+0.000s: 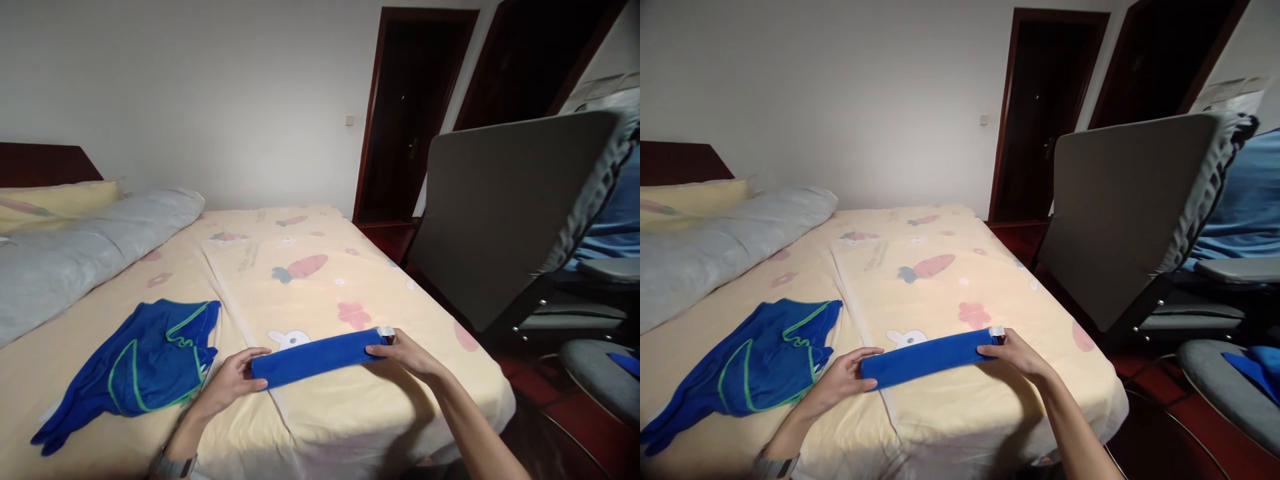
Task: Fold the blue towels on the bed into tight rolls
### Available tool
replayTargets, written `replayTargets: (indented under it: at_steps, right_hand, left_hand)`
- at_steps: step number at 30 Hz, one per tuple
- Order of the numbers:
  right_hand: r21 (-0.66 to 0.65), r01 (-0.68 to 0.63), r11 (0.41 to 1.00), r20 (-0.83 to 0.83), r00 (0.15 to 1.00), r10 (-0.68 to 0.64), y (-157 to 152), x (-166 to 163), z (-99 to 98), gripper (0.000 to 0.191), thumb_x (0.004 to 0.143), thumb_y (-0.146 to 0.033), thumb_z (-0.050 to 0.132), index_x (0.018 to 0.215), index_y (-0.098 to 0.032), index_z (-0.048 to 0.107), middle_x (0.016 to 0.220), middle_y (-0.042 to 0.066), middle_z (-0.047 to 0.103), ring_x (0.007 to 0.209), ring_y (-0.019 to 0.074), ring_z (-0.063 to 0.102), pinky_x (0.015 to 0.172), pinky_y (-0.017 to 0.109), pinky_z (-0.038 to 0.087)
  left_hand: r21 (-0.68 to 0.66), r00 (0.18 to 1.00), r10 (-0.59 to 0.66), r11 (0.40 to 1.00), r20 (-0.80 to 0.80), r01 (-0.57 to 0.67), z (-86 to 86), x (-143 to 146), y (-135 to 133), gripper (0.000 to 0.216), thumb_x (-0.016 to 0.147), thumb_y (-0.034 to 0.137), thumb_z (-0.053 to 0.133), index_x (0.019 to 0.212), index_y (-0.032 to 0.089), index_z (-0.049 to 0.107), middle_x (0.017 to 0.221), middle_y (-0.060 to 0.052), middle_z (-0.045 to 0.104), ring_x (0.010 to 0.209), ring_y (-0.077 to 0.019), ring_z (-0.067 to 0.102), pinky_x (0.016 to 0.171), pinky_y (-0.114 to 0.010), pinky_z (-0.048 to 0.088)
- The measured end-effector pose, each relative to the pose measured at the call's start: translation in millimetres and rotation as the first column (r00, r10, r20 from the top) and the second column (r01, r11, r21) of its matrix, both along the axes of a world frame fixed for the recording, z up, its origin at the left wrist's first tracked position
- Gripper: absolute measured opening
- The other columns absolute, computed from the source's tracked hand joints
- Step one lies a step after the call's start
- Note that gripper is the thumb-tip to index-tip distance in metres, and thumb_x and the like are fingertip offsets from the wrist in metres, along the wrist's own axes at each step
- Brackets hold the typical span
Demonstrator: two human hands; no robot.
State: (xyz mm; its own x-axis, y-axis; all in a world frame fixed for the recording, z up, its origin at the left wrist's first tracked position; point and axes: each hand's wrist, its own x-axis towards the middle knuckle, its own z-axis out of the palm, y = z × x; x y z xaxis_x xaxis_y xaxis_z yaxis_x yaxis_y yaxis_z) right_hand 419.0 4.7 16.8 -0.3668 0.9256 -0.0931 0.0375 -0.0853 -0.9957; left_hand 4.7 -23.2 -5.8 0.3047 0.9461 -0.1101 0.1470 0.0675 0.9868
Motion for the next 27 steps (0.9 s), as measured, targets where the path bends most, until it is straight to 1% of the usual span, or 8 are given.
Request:
replayTargets:
  at_steps: [5, 9, 13, 18, 21, 25, 26, 27]
  right_hand:
    - [0.006, 0.058, 0.998, 0.051, 0.997, -0.058, -12.8, 11.7, 12.8, 0.040, 0.073, -0.051, 0.084, 0.079, -0.015, 0.068, 0.080, 0.005, 0.069, 0.075, 0.0202, 0.063, 0.071, 0.029, 0.050]
    - [-0.047, 0.096, 0.994, 0.003, 0.995, -0.096, -31.7, 21.0, 21.3, 0.034, 0.078, -0.047, 0.082, 0.085, -0.015, 0.071, 0.084, 0.005, 0.070, 0.076, 0.0188, 0.062, 0.072, 0.027, 0.049]
    - [-0.097, 0.134, 0.986, 0.042, 0.991, -0.130, -46.8, 29.3, 24.1, 0.033, 0.079, -0.045, 0.082, 0.085, -0.014, 0.072, 0.088, 0.007, 0.070, 0.080, 0.0199, 0.062, 0.074, 0.028, 0.048]
    - [-0.117, 0.235, 0.965, 0.027, 0.972, -0.233, -56.0, 31.8, 25.5, 0.031, 0.076, -0.044, 0.082, 0.083, -0.015, 0.072, 0.085, 0.006, 0.070, 0.078, 0.0196, 0.061, 0.074, 0.028, 0.048]
    - [-0.120, 0.312, 0.942, 0.034, 0.950, -0.310, -65.0, 36.5, 33.0, 0.032, 0.073, -0.046, 0.083, 0.082, -0.017, 0.075, 0.086, 0.008, 0.072, 0.080, 0.0235, 0.065, 0.076, 0.031, 0.051]
    - [-0.126, 0.486, 0.865, 0.093, 0.874, -0.478, -93.4, 75.1, 52.1, 0.029, 0.070, -0.049, 0.082, 0.077, -0.021, 0.079, 0.090, 0.016, 0.075, 0.083, 0.0320, 0.071, 0.080, 0.042, 0.054]
    - [-0.048, 0.566, 0.823, 0.117, 0.821, -0.559, -104.1, 90.6, 58.0, 0.027, 0.068, -0.047, 0.083, 0.074, -0.021, 0.079, 0.088, 0.018, 0.075, 0.079, 0.0326, 0.072, 0.077, 0.045, 0.053]
    - [0.118, 0.657, 0.745, 0.143, 0.731, -0.667, -116.2, 106.6, 64.0, 0.024, 0.065, -0.042, 0.086, 0.071, -0.021, 0.078, 0.083, 0.019, 0.074, 0.074, 0.0318, 0.072, 0.072, 0.045, 0.053]
  left_hand:
    - [-0.039, 0.999, 0.030, 0.999, 0.028, -0.029, 4.2, 12.3, -4.8, 0.068, 0.063, 0.042, 0.092, 0.120, 0.017, 0.066, 0.115, -0.012, 0.073, 0.109, -0.0308, 0.067, 0.091, -0.036, 0.053]
    - [-0.130, 0.992, -0.020, 0.991, 0.128, 0.037, 8.1, 23.7, -9.2, 0.066, 0.064, 0.035, 0.092, 0.121, 0.018, 0.066, 0.115, -0.010, 0.073, 0.108, -0.0276, 0.068, 0.090, -0.032, 0.051]
    - [-0.183, 0.985, -0.032, 0.981, 0.167, 0.063, 4.1, 30.1, -11.2, 0.064, 0.062, 0.032, 0.093, 0.119, 0.019, 0.067, 0.113, -0.010, 0.074, 0.104, -0.0265, 0.069, 0.087, -0.032, 0.052]
    - [-0.116, 0.971, 0.024, 0.993, 0.239, 0.004, -7.0, 47.4, -12.0, 0.057, 0.066, 0.031, 0.091, 0.117, 0.020, 0.069, 0.112, -0.010, 0.075, 0.109, -0.0272, 0.068, 0.093, -0.034, 0.051]
    - [-0.095, 0.950, 0.096, 0.993, 0.297, -0.071, -11.6, 62.0, -11.9, 0.057, 0.067, 0.034, 0.090, 0.118, 0.021, 0.069, 0.113, -0.010, 0.074, 0.112, -0.0276, 0.067, 0.095, -0.033, 0.051]
    - [-0.151, 0.941, 0.145, 0.983, 0.306, -0.102, -14.2, 71.5, -11.3, 0.057, 0.065, 0.039, 0.091, 0.115, 0.021, 0.069, 0.110, -0.012, 0.075, 0.112, -0.0282, 0.068, 0.098, -0.035, 0.050]
    - [-0.168, 0.941, 0.151, 0.980, 0.304, -0.103, -14.7, 71.8, -11.2, 0.056, 0.065, 0.040, 0.090, 0.113, 0.021, 0.070, 0.108, -0.012, 0.076, 0.112, -0.0283, 0.068, 0.099, -0.035, 0.051]
    - [-0.179, 0.941, 0.155, 0.978, 0.300, -0.103, -15.2, 71.5, -11.2, 0.054, 0.066, 0.042, 0.089, 0.112, 0.020, 0.070, 0.106, -0.012, 0.076, 0.110, -0.0284, 0.069, 0.098, -0.036, 0.051]
